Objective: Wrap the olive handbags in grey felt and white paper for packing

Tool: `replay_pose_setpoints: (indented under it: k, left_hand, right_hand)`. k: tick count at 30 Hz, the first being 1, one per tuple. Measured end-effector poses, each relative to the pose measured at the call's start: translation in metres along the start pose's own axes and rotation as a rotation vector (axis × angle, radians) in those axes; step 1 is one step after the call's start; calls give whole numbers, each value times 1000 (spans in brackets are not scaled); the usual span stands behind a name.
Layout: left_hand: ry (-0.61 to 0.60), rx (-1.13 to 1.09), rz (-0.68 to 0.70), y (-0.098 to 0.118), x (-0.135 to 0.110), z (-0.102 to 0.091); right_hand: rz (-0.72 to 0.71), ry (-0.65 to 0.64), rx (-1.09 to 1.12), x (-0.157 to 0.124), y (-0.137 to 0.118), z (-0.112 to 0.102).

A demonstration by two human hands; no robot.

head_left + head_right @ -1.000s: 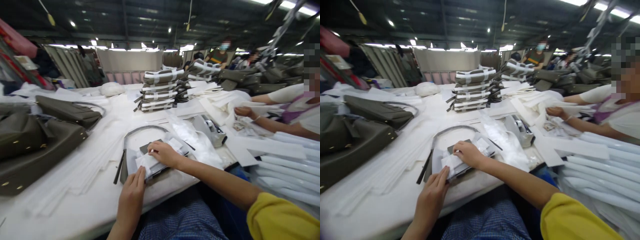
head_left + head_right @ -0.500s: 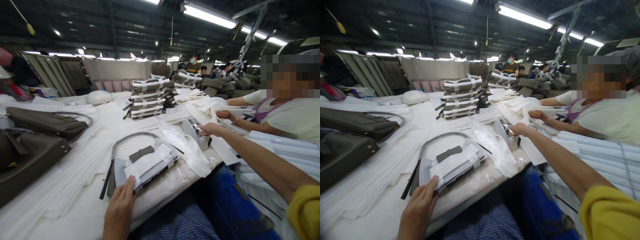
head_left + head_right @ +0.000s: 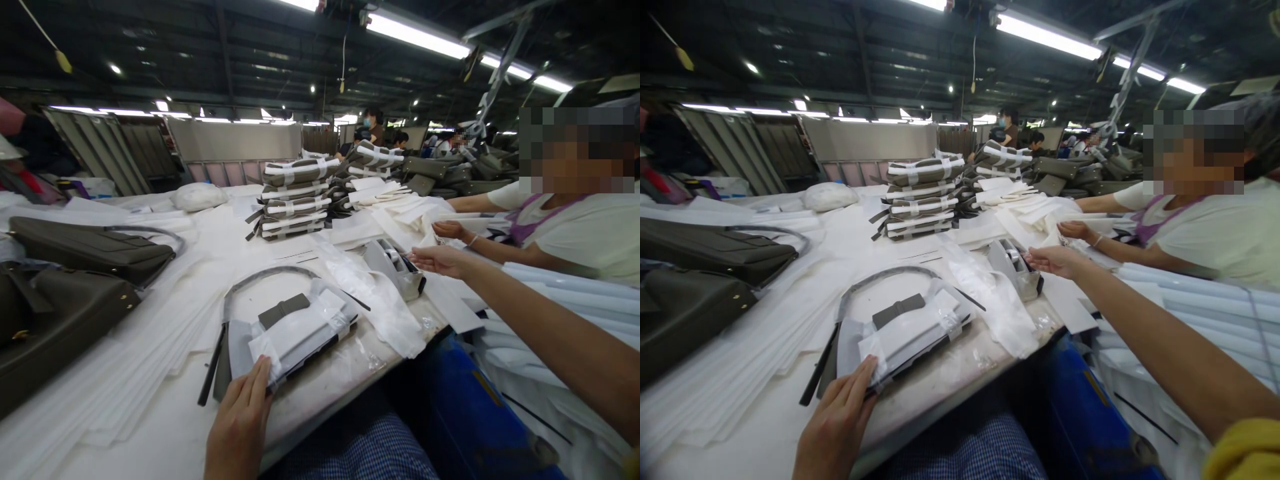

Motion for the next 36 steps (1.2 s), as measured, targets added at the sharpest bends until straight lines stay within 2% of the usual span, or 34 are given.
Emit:
replay_pose_setpoints:
  k: [4,8,11,15,18,20,23,25,27,30,32,34,36]
  left_hand:
    - [0,-12,-17,0,2,-1]
    - [25,-27,-9,-1,4,-2]
    - [29,-44,1,-3,4,-3]
    - [9,-74,-7,-7,2,-2]
    - [-15,-101,-17,-9,1,1]
    - [-29,-112,-38,-9,-1,2]
    - [-48,-124,-92,-7,-2,2]
    - [-74,-135,-134,-5,-1,0]
    - [-112,-145,-183,-2,0,-3]
    - [-155,-173,-255,3,2,-7]
    - [-162,-202,-292,5,3,-7]
    - [-167,-232,-316,6,4,-7]
    - [-170,-255,-336,6,4,-6]
  right_hand:
    - [147,28,135,-39,7,-13]
    - [249,187,247,-78,33,-12]
    - [249,269,247,-90,60,2]
    - [221,360,249,-91,89,18]
    - [208,386,217,-99,93,18]
    - [158,347,151,-108,81,17]
    - [-49,88,-117,-121,41,24]
    - [-224,-153,-308,-126,4,41]
    - [-373,-383,-385,-128,-34,66]
    - [-537,-802,-330,-125,-81,117]
    - [-578,-1088,-244,-121,-103,157]
    - [-584,-1313,-167,-115,-116,198]
    - [-595,-1476,-137,-106,-120,238]
Point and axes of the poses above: each hand's wrist, its own x-axis towards the middle knuckle, its own z-axis out of the palm, y = z × x, the point moved 1 cm from there along x, towards the middle knuckle, and after that the axes turned 12 degrees about -z, right-handed, at the moved point
